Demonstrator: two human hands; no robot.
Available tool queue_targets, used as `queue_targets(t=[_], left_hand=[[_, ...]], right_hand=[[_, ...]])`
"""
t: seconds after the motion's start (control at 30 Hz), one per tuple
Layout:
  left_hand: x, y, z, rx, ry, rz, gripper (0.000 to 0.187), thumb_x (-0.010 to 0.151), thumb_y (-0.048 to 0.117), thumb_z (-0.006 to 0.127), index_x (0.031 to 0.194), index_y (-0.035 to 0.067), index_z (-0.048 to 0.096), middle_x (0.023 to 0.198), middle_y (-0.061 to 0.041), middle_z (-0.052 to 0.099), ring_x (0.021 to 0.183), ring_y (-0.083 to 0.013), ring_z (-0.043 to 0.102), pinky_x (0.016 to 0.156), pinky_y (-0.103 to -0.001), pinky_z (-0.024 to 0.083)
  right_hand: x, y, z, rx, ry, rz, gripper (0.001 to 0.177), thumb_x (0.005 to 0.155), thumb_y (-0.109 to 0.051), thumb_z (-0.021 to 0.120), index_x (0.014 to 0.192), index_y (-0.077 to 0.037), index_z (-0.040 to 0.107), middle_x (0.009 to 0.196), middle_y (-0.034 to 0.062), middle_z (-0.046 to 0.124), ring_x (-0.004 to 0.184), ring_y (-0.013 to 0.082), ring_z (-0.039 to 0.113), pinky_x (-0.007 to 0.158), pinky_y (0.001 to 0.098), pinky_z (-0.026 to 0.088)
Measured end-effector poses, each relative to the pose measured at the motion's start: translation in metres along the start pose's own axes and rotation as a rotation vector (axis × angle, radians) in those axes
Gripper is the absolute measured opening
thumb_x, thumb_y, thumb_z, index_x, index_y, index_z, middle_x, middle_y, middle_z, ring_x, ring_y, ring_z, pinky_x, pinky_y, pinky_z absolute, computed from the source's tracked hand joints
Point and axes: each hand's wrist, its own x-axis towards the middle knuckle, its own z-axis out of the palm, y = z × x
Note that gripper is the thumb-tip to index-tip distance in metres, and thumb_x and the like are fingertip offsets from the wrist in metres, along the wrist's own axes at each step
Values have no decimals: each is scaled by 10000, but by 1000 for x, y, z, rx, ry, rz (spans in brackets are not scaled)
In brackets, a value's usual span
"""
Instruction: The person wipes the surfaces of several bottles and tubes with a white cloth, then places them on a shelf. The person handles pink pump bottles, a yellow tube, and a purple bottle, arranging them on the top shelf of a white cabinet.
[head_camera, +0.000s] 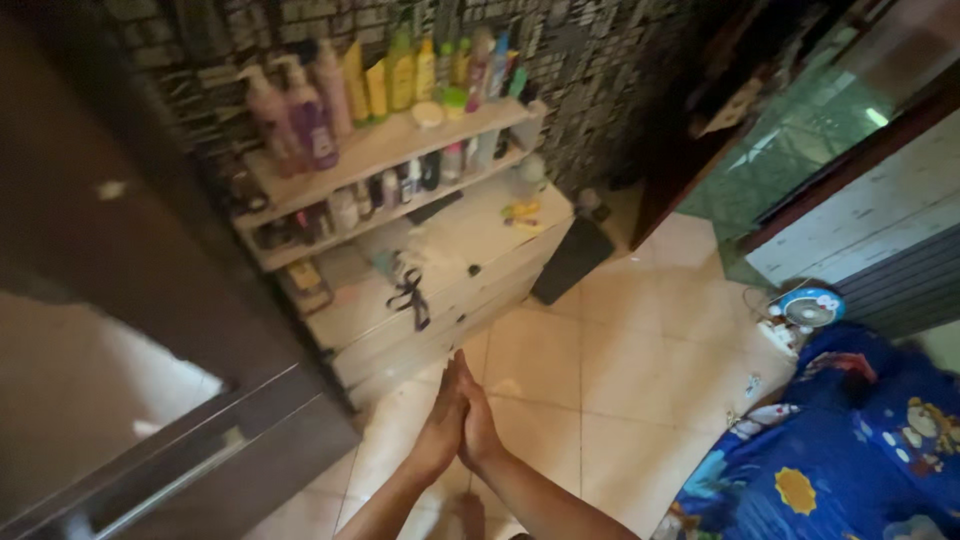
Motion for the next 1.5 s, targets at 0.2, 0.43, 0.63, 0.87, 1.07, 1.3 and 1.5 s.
queue_targets(t=[0.2, 0.43, 0.63, 0.87, 1.07, 1.3, 1.5], left_hand=[[98, -60, 59, 75, 14, 48, 720, 1070, 500, 277, 1616, 43, 166, 1722, -158, 135, 1600, -278, 65, 1266, -361, 62], [159, -50, 80, -44, 144, -236, 738, 1027, 538, 316, 1620, 106, 240, 1674, -127, 264, 1551, -257, 240, 1219, -331, 219], [231, -54, 85, -190, 286, -226, 660, 1027, 443, 481, 1546, 42, 401, 1637, -109, 403, 1523, -214, 350, 1213, -312, 263], [378, -88, 75, -407, 299, -324, 618, 987, 417, 561, 1506, 87, 500, 1530, -63, 552, 1409, -228, 493, 1136, -385, 382], [481, -97, 57, -490, 259, -416, 630, 972, 447, 595, 1502, 122, 493, 1526, -33, 529, 1428, -199, 450, 1131, -452, 392], [541, -123, 30, -617, 312, -336, 595, 970, 368, 591, 1495, 103, 507, 1499, -43, 565, 1403, -232, 471, 1123, -456, 389], [560, -108, 17, -683, 490, -290, 605, 957, 319, 619, 1503, 91, 499, 1489, -31, 565, 1409, -228, 457, 1132, -447, 379]], right_hand=[[13, -77, -55, -29, -71, 52, 752, 1017, -450, 478, 1609, -32, 276, 1692, 124, 305, 1568, 255, 260, 1269, 407, 174], [50, -140, -121, -152, -35, 161, 582, 994, -396, 542, 1488, -106, 440, 1478, 116, 526, 1338, 299, 536, 1056, 475, 485], [131, -157, -151, -239, 113, 173, 591, 963, -341, 574, 1475, -84, 428, 1433, 118, 573, 1258, 292, 607, 959, 440, 544], [287, -165, -207, -345, 231, 153, 563, 945, -306, 617, 1442, -79, 484, 1379, 123, 607, 1187, 260, 632, 905, 424, 574], [406, -166, -250, -475, 271, 73, 527, 923, -238, 666, 1405, -77, 529, 1323, 78, 608, 1157, 200, 630, 865, 386, 586], [518, -151, -292, -620, 209, 82, 565, 899, -223, 682, 1413, -35, 541, 1210, 139, 663, 1047, 234, 695, 823, 350, 578], [648, -149, -323, -1027, 166, -216, 726, 834, -230, 876, 1420, 6, 516, 1350, 161, 594, 1165, 283, 601, 927, 390, 529]])
